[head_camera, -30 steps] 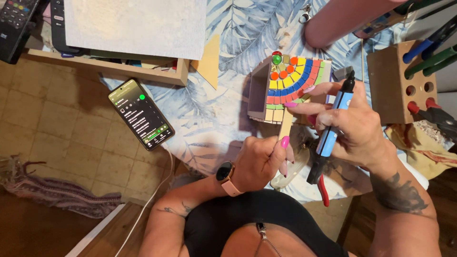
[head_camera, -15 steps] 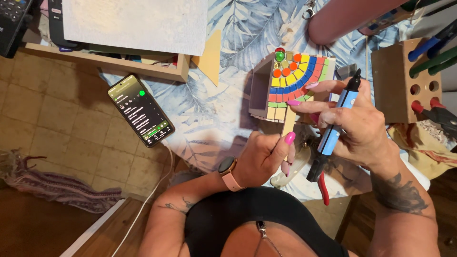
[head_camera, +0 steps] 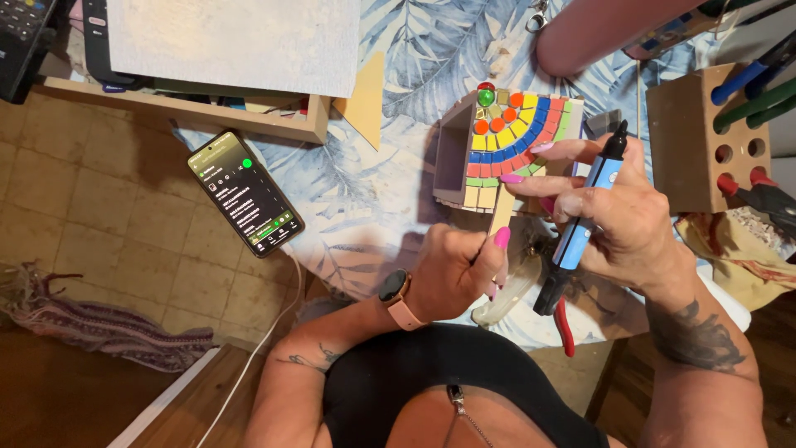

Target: Decorating a small box with a mosaic pattern by marking, cutting, and gluing wooden sticks.

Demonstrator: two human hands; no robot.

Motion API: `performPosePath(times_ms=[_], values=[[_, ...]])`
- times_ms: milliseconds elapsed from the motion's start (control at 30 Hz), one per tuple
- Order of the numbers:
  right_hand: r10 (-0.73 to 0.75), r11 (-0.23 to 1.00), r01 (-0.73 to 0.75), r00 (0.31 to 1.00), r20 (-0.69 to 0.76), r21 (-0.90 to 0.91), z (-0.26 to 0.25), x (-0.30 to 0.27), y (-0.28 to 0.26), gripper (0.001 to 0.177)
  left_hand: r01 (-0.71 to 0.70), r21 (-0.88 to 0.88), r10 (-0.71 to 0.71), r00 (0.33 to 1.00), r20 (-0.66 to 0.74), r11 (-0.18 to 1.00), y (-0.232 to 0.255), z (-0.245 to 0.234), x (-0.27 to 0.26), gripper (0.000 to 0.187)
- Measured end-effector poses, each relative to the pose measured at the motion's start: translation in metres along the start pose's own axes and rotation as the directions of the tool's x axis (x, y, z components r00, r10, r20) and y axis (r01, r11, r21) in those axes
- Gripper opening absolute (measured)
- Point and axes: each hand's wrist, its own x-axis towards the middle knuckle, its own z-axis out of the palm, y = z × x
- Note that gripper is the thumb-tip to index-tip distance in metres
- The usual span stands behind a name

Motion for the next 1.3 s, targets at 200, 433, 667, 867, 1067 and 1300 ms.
performPosePath(times_ms=[200,433,667,867,1067,1300], values=[[0.012,1.000,-0.012,1.000,0.003,-0.007,0.000,0.000,0.000,0.012,-0.045,0.061,0.044,0.999,0.013,0.997,-0.004,-0.003,0.004,0.042],[0.031,0.998,-0.029,0.999,0.031,-0.061,-0.002,0.003,-0.003,0.014,-0.034,0.057,0.035,0.999,-0.006,0.998,0.005,0.000,0.007,0.046],[0.100,0.983,-0.092,0.994,-0.044,0.161,-0.003,-0.008,-0.002,0.016,-0.069,0.094,0.075,0.995,-0.063,0.993,0.001,0.007,0.006,0.050],[0.186,0.964,-0.095,0.910,-0.371,0.250,-0.009,-0.027,-0.001,0.022,-0.053,0.072,0.056,0.997,-0.048,0.996,0.000,0.005,0.005,0.050],[0.332,0.885,-0.126,0.845,-0.419,0.448,-0.007,-0.055,0.003,0.043,0.017,0.067,-0.014,0.998,-0.054,0.998,-0.001,0.006,0.005,0.051],[0.596,0.767,-0.262,0.631,-0.497,0.586,0.011,-0.061,-0.012,0.043,-0.007,0.051,0.009,0.999,-0.052,0.999,-0.003,0.004,0.006,0.048]])
